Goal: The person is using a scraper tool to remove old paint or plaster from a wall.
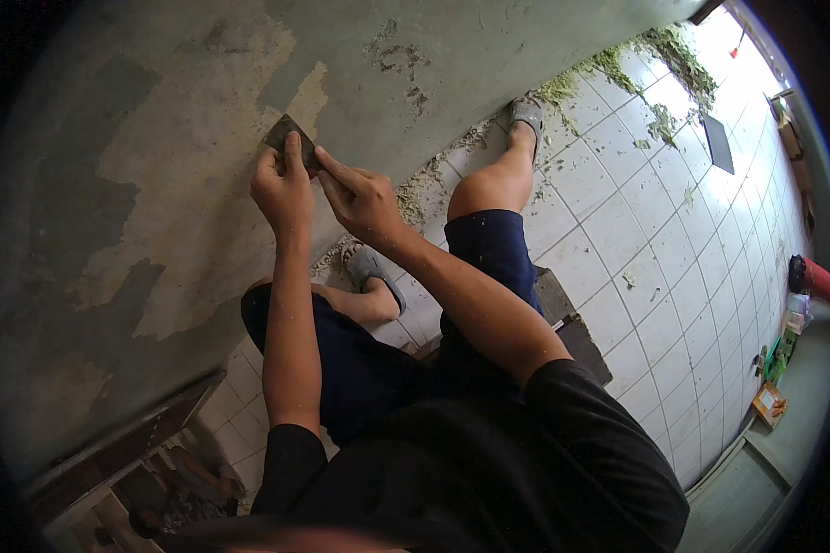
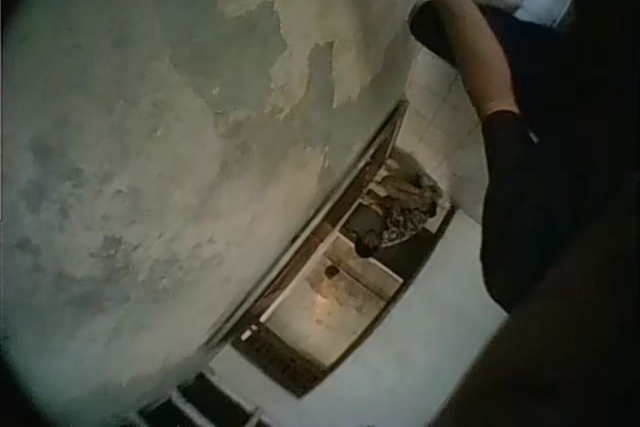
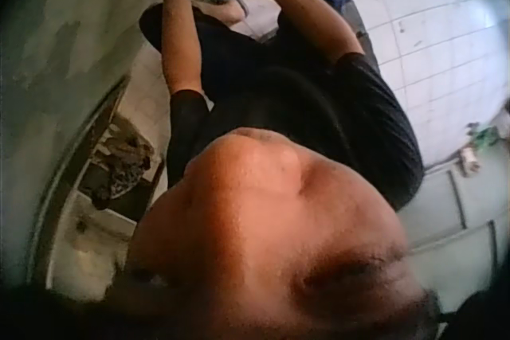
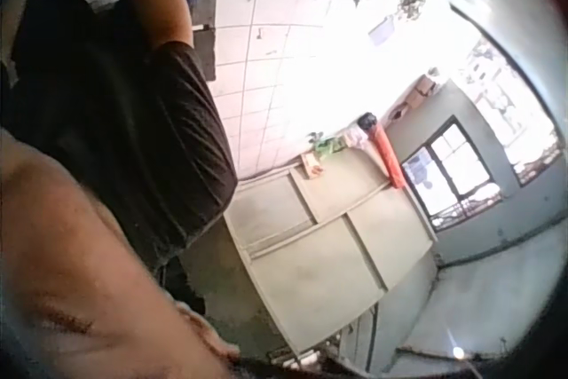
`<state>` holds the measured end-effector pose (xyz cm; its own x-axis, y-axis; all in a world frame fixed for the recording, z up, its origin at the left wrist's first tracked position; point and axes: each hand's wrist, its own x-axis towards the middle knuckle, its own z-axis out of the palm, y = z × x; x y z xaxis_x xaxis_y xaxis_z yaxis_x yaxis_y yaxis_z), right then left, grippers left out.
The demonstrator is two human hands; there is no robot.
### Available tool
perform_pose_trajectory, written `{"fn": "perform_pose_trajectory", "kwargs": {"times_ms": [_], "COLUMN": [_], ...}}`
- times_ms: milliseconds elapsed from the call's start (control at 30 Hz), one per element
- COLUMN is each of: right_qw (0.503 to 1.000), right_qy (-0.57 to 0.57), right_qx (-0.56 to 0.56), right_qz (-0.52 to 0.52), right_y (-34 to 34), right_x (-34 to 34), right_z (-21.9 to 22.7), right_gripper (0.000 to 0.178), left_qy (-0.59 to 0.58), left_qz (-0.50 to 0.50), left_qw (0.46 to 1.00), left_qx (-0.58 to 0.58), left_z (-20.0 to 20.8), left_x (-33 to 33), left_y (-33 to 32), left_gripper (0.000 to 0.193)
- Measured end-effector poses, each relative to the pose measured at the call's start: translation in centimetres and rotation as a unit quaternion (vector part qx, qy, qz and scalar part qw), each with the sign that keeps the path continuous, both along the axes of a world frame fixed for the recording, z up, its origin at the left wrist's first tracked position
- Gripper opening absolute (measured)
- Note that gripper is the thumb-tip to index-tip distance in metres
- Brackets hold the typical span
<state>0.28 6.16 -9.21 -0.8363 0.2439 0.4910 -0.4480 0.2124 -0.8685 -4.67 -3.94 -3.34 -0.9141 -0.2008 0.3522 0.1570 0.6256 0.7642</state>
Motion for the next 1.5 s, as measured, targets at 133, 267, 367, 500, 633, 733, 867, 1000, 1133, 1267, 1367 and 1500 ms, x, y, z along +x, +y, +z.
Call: {"fn": "perform_pose_trajectory", "kwargs": {"times_ms": [133,267,367,500,633,733,867,1000,1133,1267,1367,1500], "right_qw": [1.000,1.000,1.000,0.999,1.000,0.999,0.997,0.996,0.995,0.992,0.996,0.999], "right_qy": [-0.012,-0.024,-0.018,0.030,-0.012,0.027,0.041,0.059,0.070,0.104,0.082,0.046], "right_qx": [0.010,0.003,0.005,-0.001,0.023,0.016,0.061,0.062,0.060,0.076,0.039,0.005], "right_qz": [-0.005,0.007,0.000,-0.015,-0.010,-0.019,-0.031,-0.037,-0.027,-0.012,-0.024,-0.024], "right_y": [0.2,0.2,0.1,0.1,0.3,0.6,1.0,1.1,1.9,1.0,-0.2,-0.1], "right_x": [-0.3,-0.2,-0.6,-1.5,-1.2,-1.4,-1.4,-1.7,-2.9,-3.5,-2.0,-0.4], "right_z": [0.1,0.4,0.6,0.1,0.9,1.5,2.0,2.0,2.4,5.4,3.1,1.0], "right_gripper": [0.042,0.042,0.042,0.043,0.044,0.044,0.044,0.043,0.044,0.045,0.047,0.048], "left_qy": [0.018,0.030,0.035,0.051,0.041,0.021,0.078,0.069,0.085,0.191,0.169,0.038], "left_qz": [0.000,0.024,0.026,0.026,0.029,0.026,0.011,0.011,0.010,0.037,0.035,-0.009], "left_qw": [1.000,0.999,0.999,0.998,0.998,0.999,0.991,0.989,0.985,0.966,0.981,0.999], "left_qx": [-0.002,0.003,0.017,0.015,0.026,0.040,0.108,0.131,0.148,0.172,0.088,0.032], "left_z": [0.2,0.3,0.6,0.8,1.2,1.1,0.6,0.3,2.1,5.8,2.6,1.5], "left_x": [-0.2,-0.4,-0.7,-0.9,-1.0,-1.2,-1.5,-1.9,-1.7,-2.3,-1.3,0.1], "left_y": [0.2,0.4,0.6,1.0,1.0,0.9,1.2,1.2,2.2,2.6,1.8,0.9], "left_gripper": [0.051,0.051,0.049,0.048,0.049,0.050,0.047,0.045,0.044,0.042,0.040,0.041]}}
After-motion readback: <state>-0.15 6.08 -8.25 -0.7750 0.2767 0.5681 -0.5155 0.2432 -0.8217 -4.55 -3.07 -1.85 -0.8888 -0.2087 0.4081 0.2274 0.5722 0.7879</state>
